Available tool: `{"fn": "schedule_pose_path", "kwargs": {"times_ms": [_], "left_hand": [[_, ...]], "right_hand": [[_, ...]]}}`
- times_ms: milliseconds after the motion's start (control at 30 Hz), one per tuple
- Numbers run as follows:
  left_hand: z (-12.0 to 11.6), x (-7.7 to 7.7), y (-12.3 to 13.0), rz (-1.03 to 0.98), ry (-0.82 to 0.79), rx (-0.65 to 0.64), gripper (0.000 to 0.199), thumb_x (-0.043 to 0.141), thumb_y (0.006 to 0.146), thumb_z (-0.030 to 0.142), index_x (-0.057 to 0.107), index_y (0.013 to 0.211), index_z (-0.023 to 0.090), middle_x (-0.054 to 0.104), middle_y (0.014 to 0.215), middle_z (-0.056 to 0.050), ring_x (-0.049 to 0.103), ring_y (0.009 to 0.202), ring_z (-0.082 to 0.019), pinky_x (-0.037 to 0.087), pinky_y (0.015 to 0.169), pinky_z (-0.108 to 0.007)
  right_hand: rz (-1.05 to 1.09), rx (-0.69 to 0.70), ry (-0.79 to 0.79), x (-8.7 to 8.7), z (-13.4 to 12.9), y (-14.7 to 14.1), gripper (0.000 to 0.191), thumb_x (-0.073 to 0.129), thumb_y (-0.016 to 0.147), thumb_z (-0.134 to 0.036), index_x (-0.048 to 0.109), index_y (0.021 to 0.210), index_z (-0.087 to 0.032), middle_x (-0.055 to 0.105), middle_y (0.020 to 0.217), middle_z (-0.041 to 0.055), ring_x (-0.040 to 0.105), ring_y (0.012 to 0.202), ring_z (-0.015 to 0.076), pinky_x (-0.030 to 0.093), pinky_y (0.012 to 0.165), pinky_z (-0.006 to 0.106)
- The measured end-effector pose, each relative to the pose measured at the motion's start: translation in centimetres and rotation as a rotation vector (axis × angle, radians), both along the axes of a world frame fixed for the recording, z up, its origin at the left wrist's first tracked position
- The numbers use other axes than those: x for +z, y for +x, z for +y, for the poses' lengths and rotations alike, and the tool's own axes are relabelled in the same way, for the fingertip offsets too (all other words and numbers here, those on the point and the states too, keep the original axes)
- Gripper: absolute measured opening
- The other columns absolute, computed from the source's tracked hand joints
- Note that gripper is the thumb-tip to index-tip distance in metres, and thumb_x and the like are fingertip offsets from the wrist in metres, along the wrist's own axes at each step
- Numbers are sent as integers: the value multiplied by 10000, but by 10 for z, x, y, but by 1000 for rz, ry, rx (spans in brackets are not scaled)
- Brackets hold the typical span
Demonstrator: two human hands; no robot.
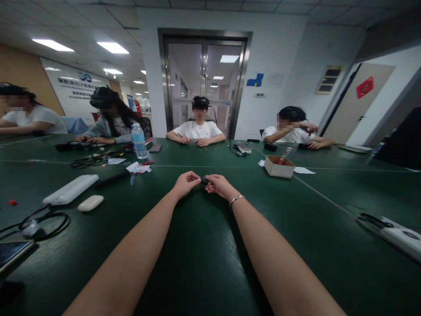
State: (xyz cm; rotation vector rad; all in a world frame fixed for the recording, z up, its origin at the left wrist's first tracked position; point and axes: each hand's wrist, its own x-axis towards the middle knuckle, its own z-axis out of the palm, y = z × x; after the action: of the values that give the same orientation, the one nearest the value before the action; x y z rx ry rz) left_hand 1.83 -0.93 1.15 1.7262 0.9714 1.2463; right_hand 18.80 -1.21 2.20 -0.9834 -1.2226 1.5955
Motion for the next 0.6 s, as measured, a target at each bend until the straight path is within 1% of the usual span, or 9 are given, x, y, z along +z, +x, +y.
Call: {"fn": "schedule_pose_path", "kwargs": {"times_ms": [100,167,267,300,333,433,467,500,600], "left_hand": [[1,0,0,-22,-22,9,231,666,632,305,572,744,126,607,665,-29,558,595,-122,448,618,-268],[1,0,0,-31,-34,5,235,670,628,305,572,744,125,609,664,-32,559,590,-123,449,615,-272],[1,0,0,-32,-41,0,241,667,629,315,573,746,127,611,658,-31,561,590,-125,448,615,-274],[2,0,0,-36,-45,-2,245,667,629,321,571,746,128,612,658,-30,561,590,-124,447,615,-273],[2,-1,-1,-42,-51,-3,251,667,627,326,569,745,128,612,657,-29,559,587,-122,445,613,-270],[3,-1,-2,-61,-78,-4,265,670,619,337,561,739,128,614,657,-26,556,576,-118,440,601,-263],[2,0,-2,-64,-85,-4,264,670,619,337,558,737,129,612,652,-24,555,571,-117,438,597,-262],[2,0,-2,-64,-91,-3,260,668,621,335,555,733,129,610,646,-21,556,568,-117,437,594,-260],[0,3,-1,-54,-104,1,239,656,629,326,548,719,133,603,622,-13,552,557,-115,427,575,-250]], "right_hand": [[136,75,16,2,-2,7,416,610,737,-13,442,1082,-176,581,782,14,646,581,134,562,600,267],[139,105,-5,2,-2,9,526,643,721,-39,386,1145,-216,571,852,11,655,619,142,564,630,289],[24,126,-32,3,-2,8,389,612,806,-232,394,1125,-186,578,792,33,630,534,140,550,506,263],[-6,126,-19,3,-2,7,372,602,813,-254,397,1117,-188,579,780,31,614,503,130,540,472,253],[-18,128,7,3,-2,7,394,615,799,-237,390,1121,-204,579,795,25,601,486,117,533,456,246],[14,149,79,3,-2,8,666,696,681,-91,309,1181,-301,563,925,0,600,512,91,542,493,247],[20,159,79,2,-2,9,710,707,670,-94,285,1196,-314,559,939,1,606,526,93,544,504,248],[11,170,64,2,-2,9,684,704,693,-139,280,1204,-302,563,924,10,608,530,99,542,502,246],[-56,169,12,2,-1,8,460,598,802,-300,334,1168,-217,574,805,31,570,459,98,512,423,223]]}}
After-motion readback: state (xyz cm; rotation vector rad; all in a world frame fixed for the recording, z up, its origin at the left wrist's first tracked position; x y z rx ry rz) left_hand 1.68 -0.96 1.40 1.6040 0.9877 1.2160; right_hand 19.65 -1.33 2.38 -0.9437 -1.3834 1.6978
